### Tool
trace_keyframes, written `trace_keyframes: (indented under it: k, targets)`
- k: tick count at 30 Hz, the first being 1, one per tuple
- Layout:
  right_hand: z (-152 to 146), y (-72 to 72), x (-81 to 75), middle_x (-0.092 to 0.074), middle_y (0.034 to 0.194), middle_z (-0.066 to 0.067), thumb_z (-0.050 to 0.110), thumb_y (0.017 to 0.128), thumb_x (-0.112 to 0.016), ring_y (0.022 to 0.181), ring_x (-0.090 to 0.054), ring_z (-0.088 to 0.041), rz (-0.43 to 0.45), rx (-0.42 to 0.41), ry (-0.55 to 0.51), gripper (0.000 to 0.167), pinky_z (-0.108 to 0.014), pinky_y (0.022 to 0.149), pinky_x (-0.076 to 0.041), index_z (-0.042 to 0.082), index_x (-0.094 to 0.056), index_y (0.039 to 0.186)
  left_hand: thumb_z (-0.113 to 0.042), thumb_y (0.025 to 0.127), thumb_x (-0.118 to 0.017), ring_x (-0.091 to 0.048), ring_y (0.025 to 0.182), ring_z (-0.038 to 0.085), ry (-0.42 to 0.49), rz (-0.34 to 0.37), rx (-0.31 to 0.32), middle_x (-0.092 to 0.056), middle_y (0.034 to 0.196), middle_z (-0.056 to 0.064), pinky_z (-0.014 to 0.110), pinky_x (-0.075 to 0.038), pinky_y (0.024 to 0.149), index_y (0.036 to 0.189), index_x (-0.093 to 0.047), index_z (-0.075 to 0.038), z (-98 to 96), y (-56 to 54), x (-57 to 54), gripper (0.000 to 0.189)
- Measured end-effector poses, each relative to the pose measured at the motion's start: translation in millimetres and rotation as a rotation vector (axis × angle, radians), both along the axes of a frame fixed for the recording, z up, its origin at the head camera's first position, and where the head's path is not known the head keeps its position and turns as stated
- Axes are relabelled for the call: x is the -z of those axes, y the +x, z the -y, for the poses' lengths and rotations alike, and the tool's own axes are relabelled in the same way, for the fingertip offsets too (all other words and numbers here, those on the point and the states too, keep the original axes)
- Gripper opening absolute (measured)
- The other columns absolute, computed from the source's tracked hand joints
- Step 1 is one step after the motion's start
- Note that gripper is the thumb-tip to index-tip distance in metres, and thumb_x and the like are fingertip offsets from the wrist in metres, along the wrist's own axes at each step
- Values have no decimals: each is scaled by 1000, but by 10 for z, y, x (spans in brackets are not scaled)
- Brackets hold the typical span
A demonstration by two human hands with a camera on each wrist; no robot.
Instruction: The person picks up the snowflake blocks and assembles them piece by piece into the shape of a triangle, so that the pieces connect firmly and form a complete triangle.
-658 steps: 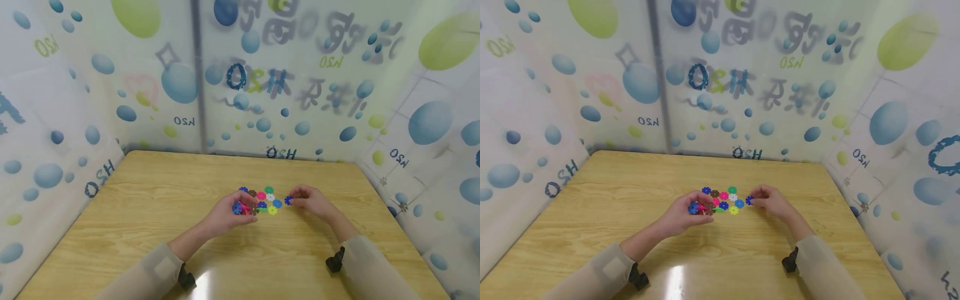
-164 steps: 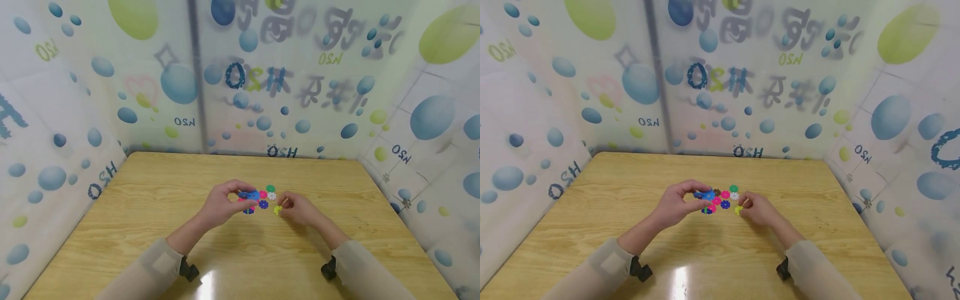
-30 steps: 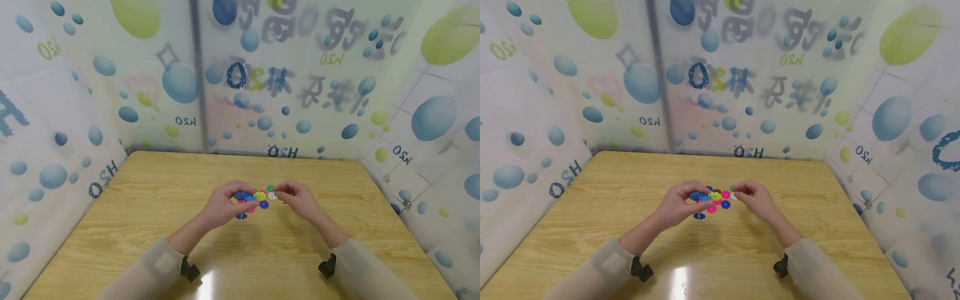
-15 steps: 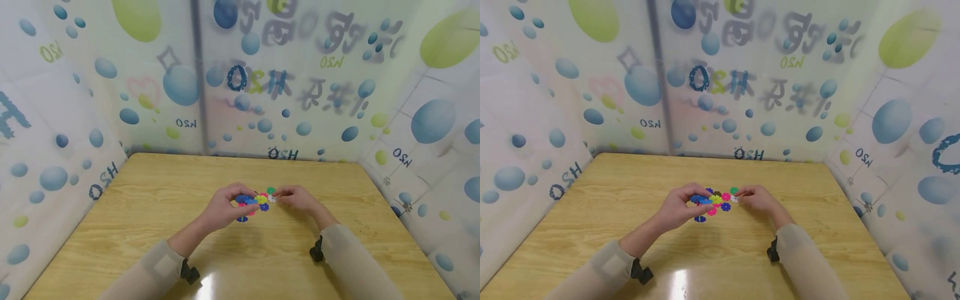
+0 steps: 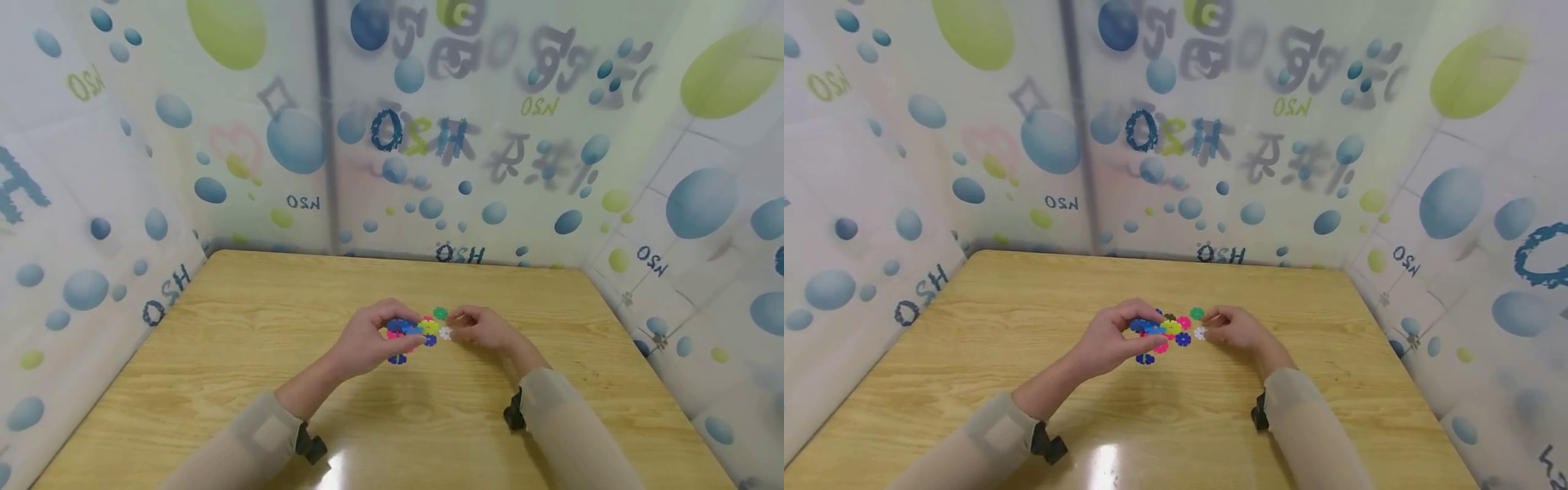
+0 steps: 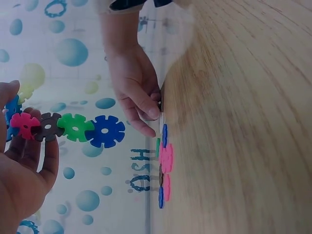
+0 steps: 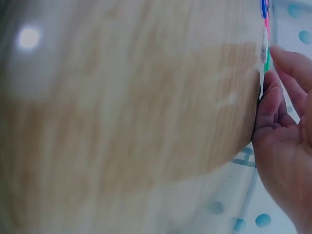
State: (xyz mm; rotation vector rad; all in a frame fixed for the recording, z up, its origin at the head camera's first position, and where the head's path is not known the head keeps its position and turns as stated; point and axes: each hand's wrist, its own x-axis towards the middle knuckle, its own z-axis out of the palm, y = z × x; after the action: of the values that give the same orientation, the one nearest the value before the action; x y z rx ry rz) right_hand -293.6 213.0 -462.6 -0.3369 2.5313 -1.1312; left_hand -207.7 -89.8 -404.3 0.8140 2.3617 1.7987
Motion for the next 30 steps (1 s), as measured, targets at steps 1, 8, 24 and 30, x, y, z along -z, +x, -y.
trace_keyframes:
  k: [1,8,24,30]
  targets:
    - [7,1,0,-69,116,-7,26,104,-76,103,-59,-23,-5,-7,9,27,-33,88,-51,17,-74,130,-24,98,-85,-71,107,22,2,0,0,-73,120,2,29,-65,84,122,-80,-20,0,0,5,25]
    - [68,2,-2,-69,114,-4,28,102,-79,104,-58,-22,-16,-12,62,27,-35,93,-49,18,-77,127,-22,99,-85,-71,105,22,18,14,2,-73,120,7,29,-65,84,122,-80,-18,3,-3,29,24]
    - [-87,100,11,-70,106,-6,22,101,-81,93,-60,-20,-16,-24,-22,19,-31,79,-52,12,-70,113,-21,99,-84,-71,101,23,22,11,11,-74,119,12,28,-64,83,122,-80,-17,-5,-15,45,24]
    - [-128,283,-136,-74,109,-9,23,105,-76,94,-68,-22,-45,24,-125,21,-36,82,-61,9,-73,121,-22,99,-85,-72,99,23,18,5,6,-75,115,2,28,-64,82,122,-80,-19,-8,-35,42,24]
